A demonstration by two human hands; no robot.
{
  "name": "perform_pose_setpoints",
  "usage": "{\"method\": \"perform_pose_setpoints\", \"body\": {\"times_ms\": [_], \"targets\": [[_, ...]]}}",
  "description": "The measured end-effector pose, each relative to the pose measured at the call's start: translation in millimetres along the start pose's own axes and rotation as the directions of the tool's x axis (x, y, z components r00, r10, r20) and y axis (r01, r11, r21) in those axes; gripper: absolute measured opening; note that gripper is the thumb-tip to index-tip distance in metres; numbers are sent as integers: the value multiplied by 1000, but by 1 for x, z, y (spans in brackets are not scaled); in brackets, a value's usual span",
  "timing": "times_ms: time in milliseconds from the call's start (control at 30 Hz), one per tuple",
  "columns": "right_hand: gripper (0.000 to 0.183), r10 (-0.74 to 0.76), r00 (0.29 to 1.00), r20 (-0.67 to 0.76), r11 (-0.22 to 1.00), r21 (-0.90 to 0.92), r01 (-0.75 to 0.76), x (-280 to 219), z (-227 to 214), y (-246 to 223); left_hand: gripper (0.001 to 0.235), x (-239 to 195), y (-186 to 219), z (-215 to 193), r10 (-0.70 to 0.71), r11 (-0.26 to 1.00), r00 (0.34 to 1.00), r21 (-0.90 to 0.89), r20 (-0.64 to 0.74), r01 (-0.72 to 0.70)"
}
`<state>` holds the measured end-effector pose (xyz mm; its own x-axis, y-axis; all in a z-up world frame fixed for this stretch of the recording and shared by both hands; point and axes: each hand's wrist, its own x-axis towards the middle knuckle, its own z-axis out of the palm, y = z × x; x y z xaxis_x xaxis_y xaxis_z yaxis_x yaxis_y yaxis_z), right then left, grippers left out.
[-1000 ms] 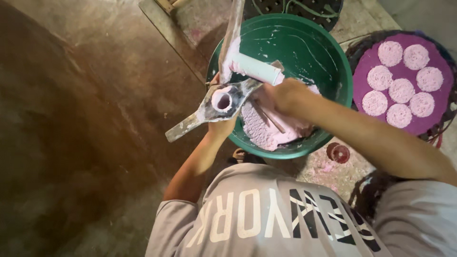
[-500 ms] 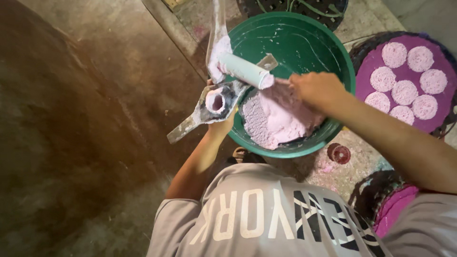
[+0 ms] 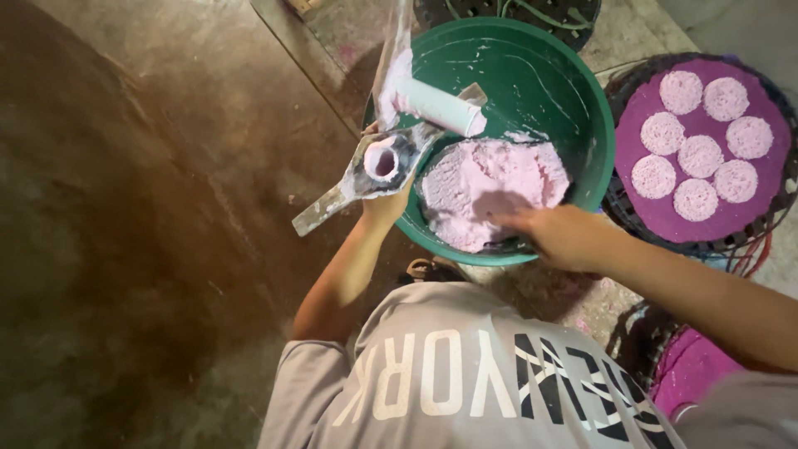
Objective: The person scoops pink paste from a green bucket and uses a wooden mold to press circular shapes onto a pink glittery surface. The person repeatedly fills the mold, presses it down, and removes the formed circles, arranging them in rows on the surface.
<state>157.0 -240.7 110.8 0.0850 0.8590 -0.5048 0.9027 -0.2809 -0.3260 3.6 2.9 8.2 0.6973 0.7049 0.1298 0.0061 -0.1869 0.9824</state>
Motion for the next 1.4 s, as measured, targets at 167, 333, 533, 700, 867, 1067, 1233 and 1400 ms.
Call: {"method": "perform_pose_setpoints", "body": {"times_ms": [167,333,533,700,867,1067,1233,1400], "targets": [[46,275,935,226,933,174,-316,-55,-60,-13,48,5,35,-3,322,934,943,191,-88,-302],[49,436,899,40,883,-212,-419,-93,-141,-39,54,-6,75,10,443,834,892,323,89,-447],[41,0,975,-223,771,-620,-142,-23,-100,-88,60,-17,65,25,303,911,889,170,343,-375],[37,-278,948,-153,566,-824,33,-39,-72,-87,54,-25,44,29,121,989,824,6,554,-149],[38,-35,816,-577,923,-332,-196,-88,-92,-81,33,3,39,7,316,894,918,250,238,-373],[70,147,643,-752,946,297,131,-21,-26,-78,50,24,49,21,471,684,880,601,66,-412],[52,205,749,-629,875,461,148,-33,13,-49,54,28,55,21,381,668,916,646,127,-368],[42,453,654,-605,805,593,-9,-15,4,-25,48,20,54,44,468,614,874,664,130,-427]]}}
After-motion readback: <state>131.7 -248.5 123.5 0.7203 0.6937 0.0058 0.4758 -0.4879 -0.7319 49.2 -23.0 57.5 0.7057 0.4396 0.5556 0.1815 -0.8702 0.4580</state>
